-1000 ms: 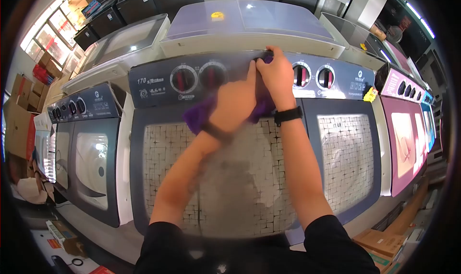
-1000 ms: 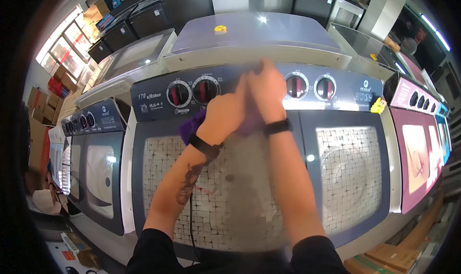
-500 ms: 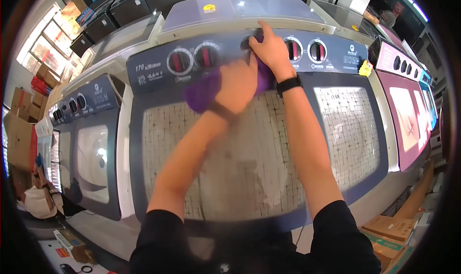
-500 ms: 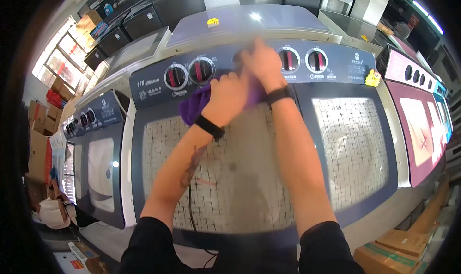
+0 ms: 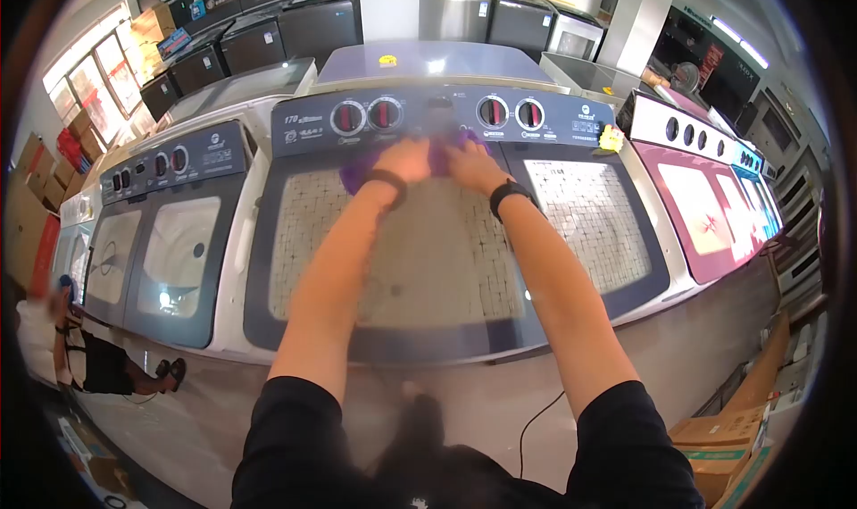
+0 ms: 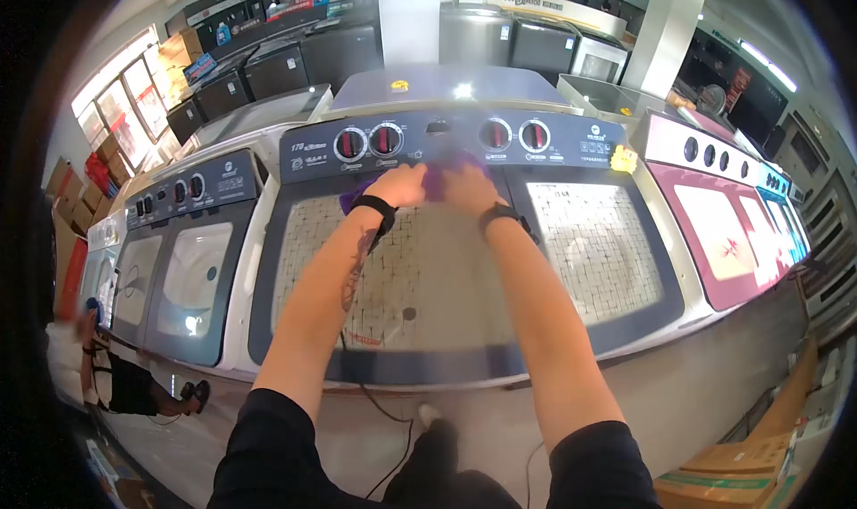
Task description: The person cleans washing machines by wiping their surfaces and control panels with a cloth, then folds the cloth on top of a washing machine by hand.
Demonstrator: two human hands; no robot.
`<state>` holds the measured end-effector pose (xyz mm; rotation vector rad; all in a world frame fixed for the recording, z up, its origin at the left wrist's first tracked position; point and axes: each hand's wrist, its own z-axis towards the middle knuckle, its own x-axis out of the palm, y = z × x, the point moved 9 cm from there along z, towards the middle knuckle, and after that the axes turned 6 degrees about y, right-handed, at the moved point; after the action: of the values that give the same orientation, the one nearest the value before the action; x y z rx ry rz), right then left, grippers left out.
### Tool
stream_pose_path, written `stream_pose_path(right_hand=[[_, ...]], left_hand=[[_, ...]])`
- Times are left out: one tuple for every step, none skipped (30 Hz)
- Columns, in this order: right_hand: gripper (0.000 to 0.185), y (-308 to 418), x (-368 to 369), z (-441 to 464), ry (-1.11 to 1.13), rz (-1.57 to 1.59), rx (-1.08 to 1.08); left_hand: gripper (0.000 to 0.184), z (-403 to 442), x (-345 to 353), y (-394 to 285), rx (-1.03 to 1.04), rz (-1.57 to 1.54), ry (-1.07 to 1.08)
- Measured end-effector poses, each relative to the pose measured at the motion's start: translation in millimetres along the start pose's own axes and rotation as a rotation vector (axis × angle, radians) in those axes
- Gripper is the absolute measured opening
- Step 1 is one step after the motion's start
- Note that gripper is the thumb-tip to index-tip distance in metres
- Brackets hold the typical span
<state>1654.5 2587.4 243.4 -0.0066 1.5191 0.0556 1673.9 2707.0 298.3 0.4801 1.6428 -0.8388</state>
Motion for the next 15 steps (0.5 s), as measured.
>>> stream_pose_path(right_hand=[[0.052,0,9,-8,0.043,-0.026,0.017],[0.051,0,18,-16,0.086,-0.052,0.033],[0.051,5,22,-27,0.099,-0.011,0.072],[0.05,16,15,-46,0.111,0.033,0.11],[0.05,26,9,-68,0.15,0.045,0.107],[0.05,55,-23,-107,0.188,0.072,0.104],[0.051,83,-48,-144,0.227,0.11,0.098],[0.051,102,-66,-173,0.258,0.13,0.105],[0.051,118,-80,-201,0.288,0.148,0.109],[0.051,130,-83,-223,0.32,0.164,0.11],[0.052,131,-77,-238,0.305,0.198,0.171],[0.052,129,-67,-245,0.29,0.221,0.226],[0.053,126,-55,-249,0.278,0.234,0.276],[0.058,119,-29,-242,0.258,0.233,0.313],[0.06,127,-25,-251,0.305,0.204,0.32]], left_hand=[[0.046,-12,0,-8,-0.008,-0.02,0.047],[0.048,-23,4,-13,-0.052,0.009,0.097],[0.049,-34,7,-19,-0.044,-0.012,0.066],[0.05,-47,12,-23,-0.036,-0.032,0.038],[0.052,-58,18,-27,-0.03,-0.044,0.013],[0.05,-71,24,-31,-0.028,-0.022,0.008],[0.048,-92,27,-37,-0.052,-0.001,0.026],[0.046,-113,28,-44,-0.077,0.025,0.042],[0.044,-134,30,-50,-0.104,0.052,0.055],[0.041,-149,38,-49,-0.191,0.106,0.022],[0.041,-164,48,-52,-0.212,0.145,0.005],[0.042,-178,52,-56,-0.238,0.174,-0.021],[0.043,-190,56,-57,-0.267,0.195,-0.052],[0.043,-195,68,-50,-0.287,0.163,-0.056],[0.043,-213,70,-53,-0.296,0.145,-0.035]])
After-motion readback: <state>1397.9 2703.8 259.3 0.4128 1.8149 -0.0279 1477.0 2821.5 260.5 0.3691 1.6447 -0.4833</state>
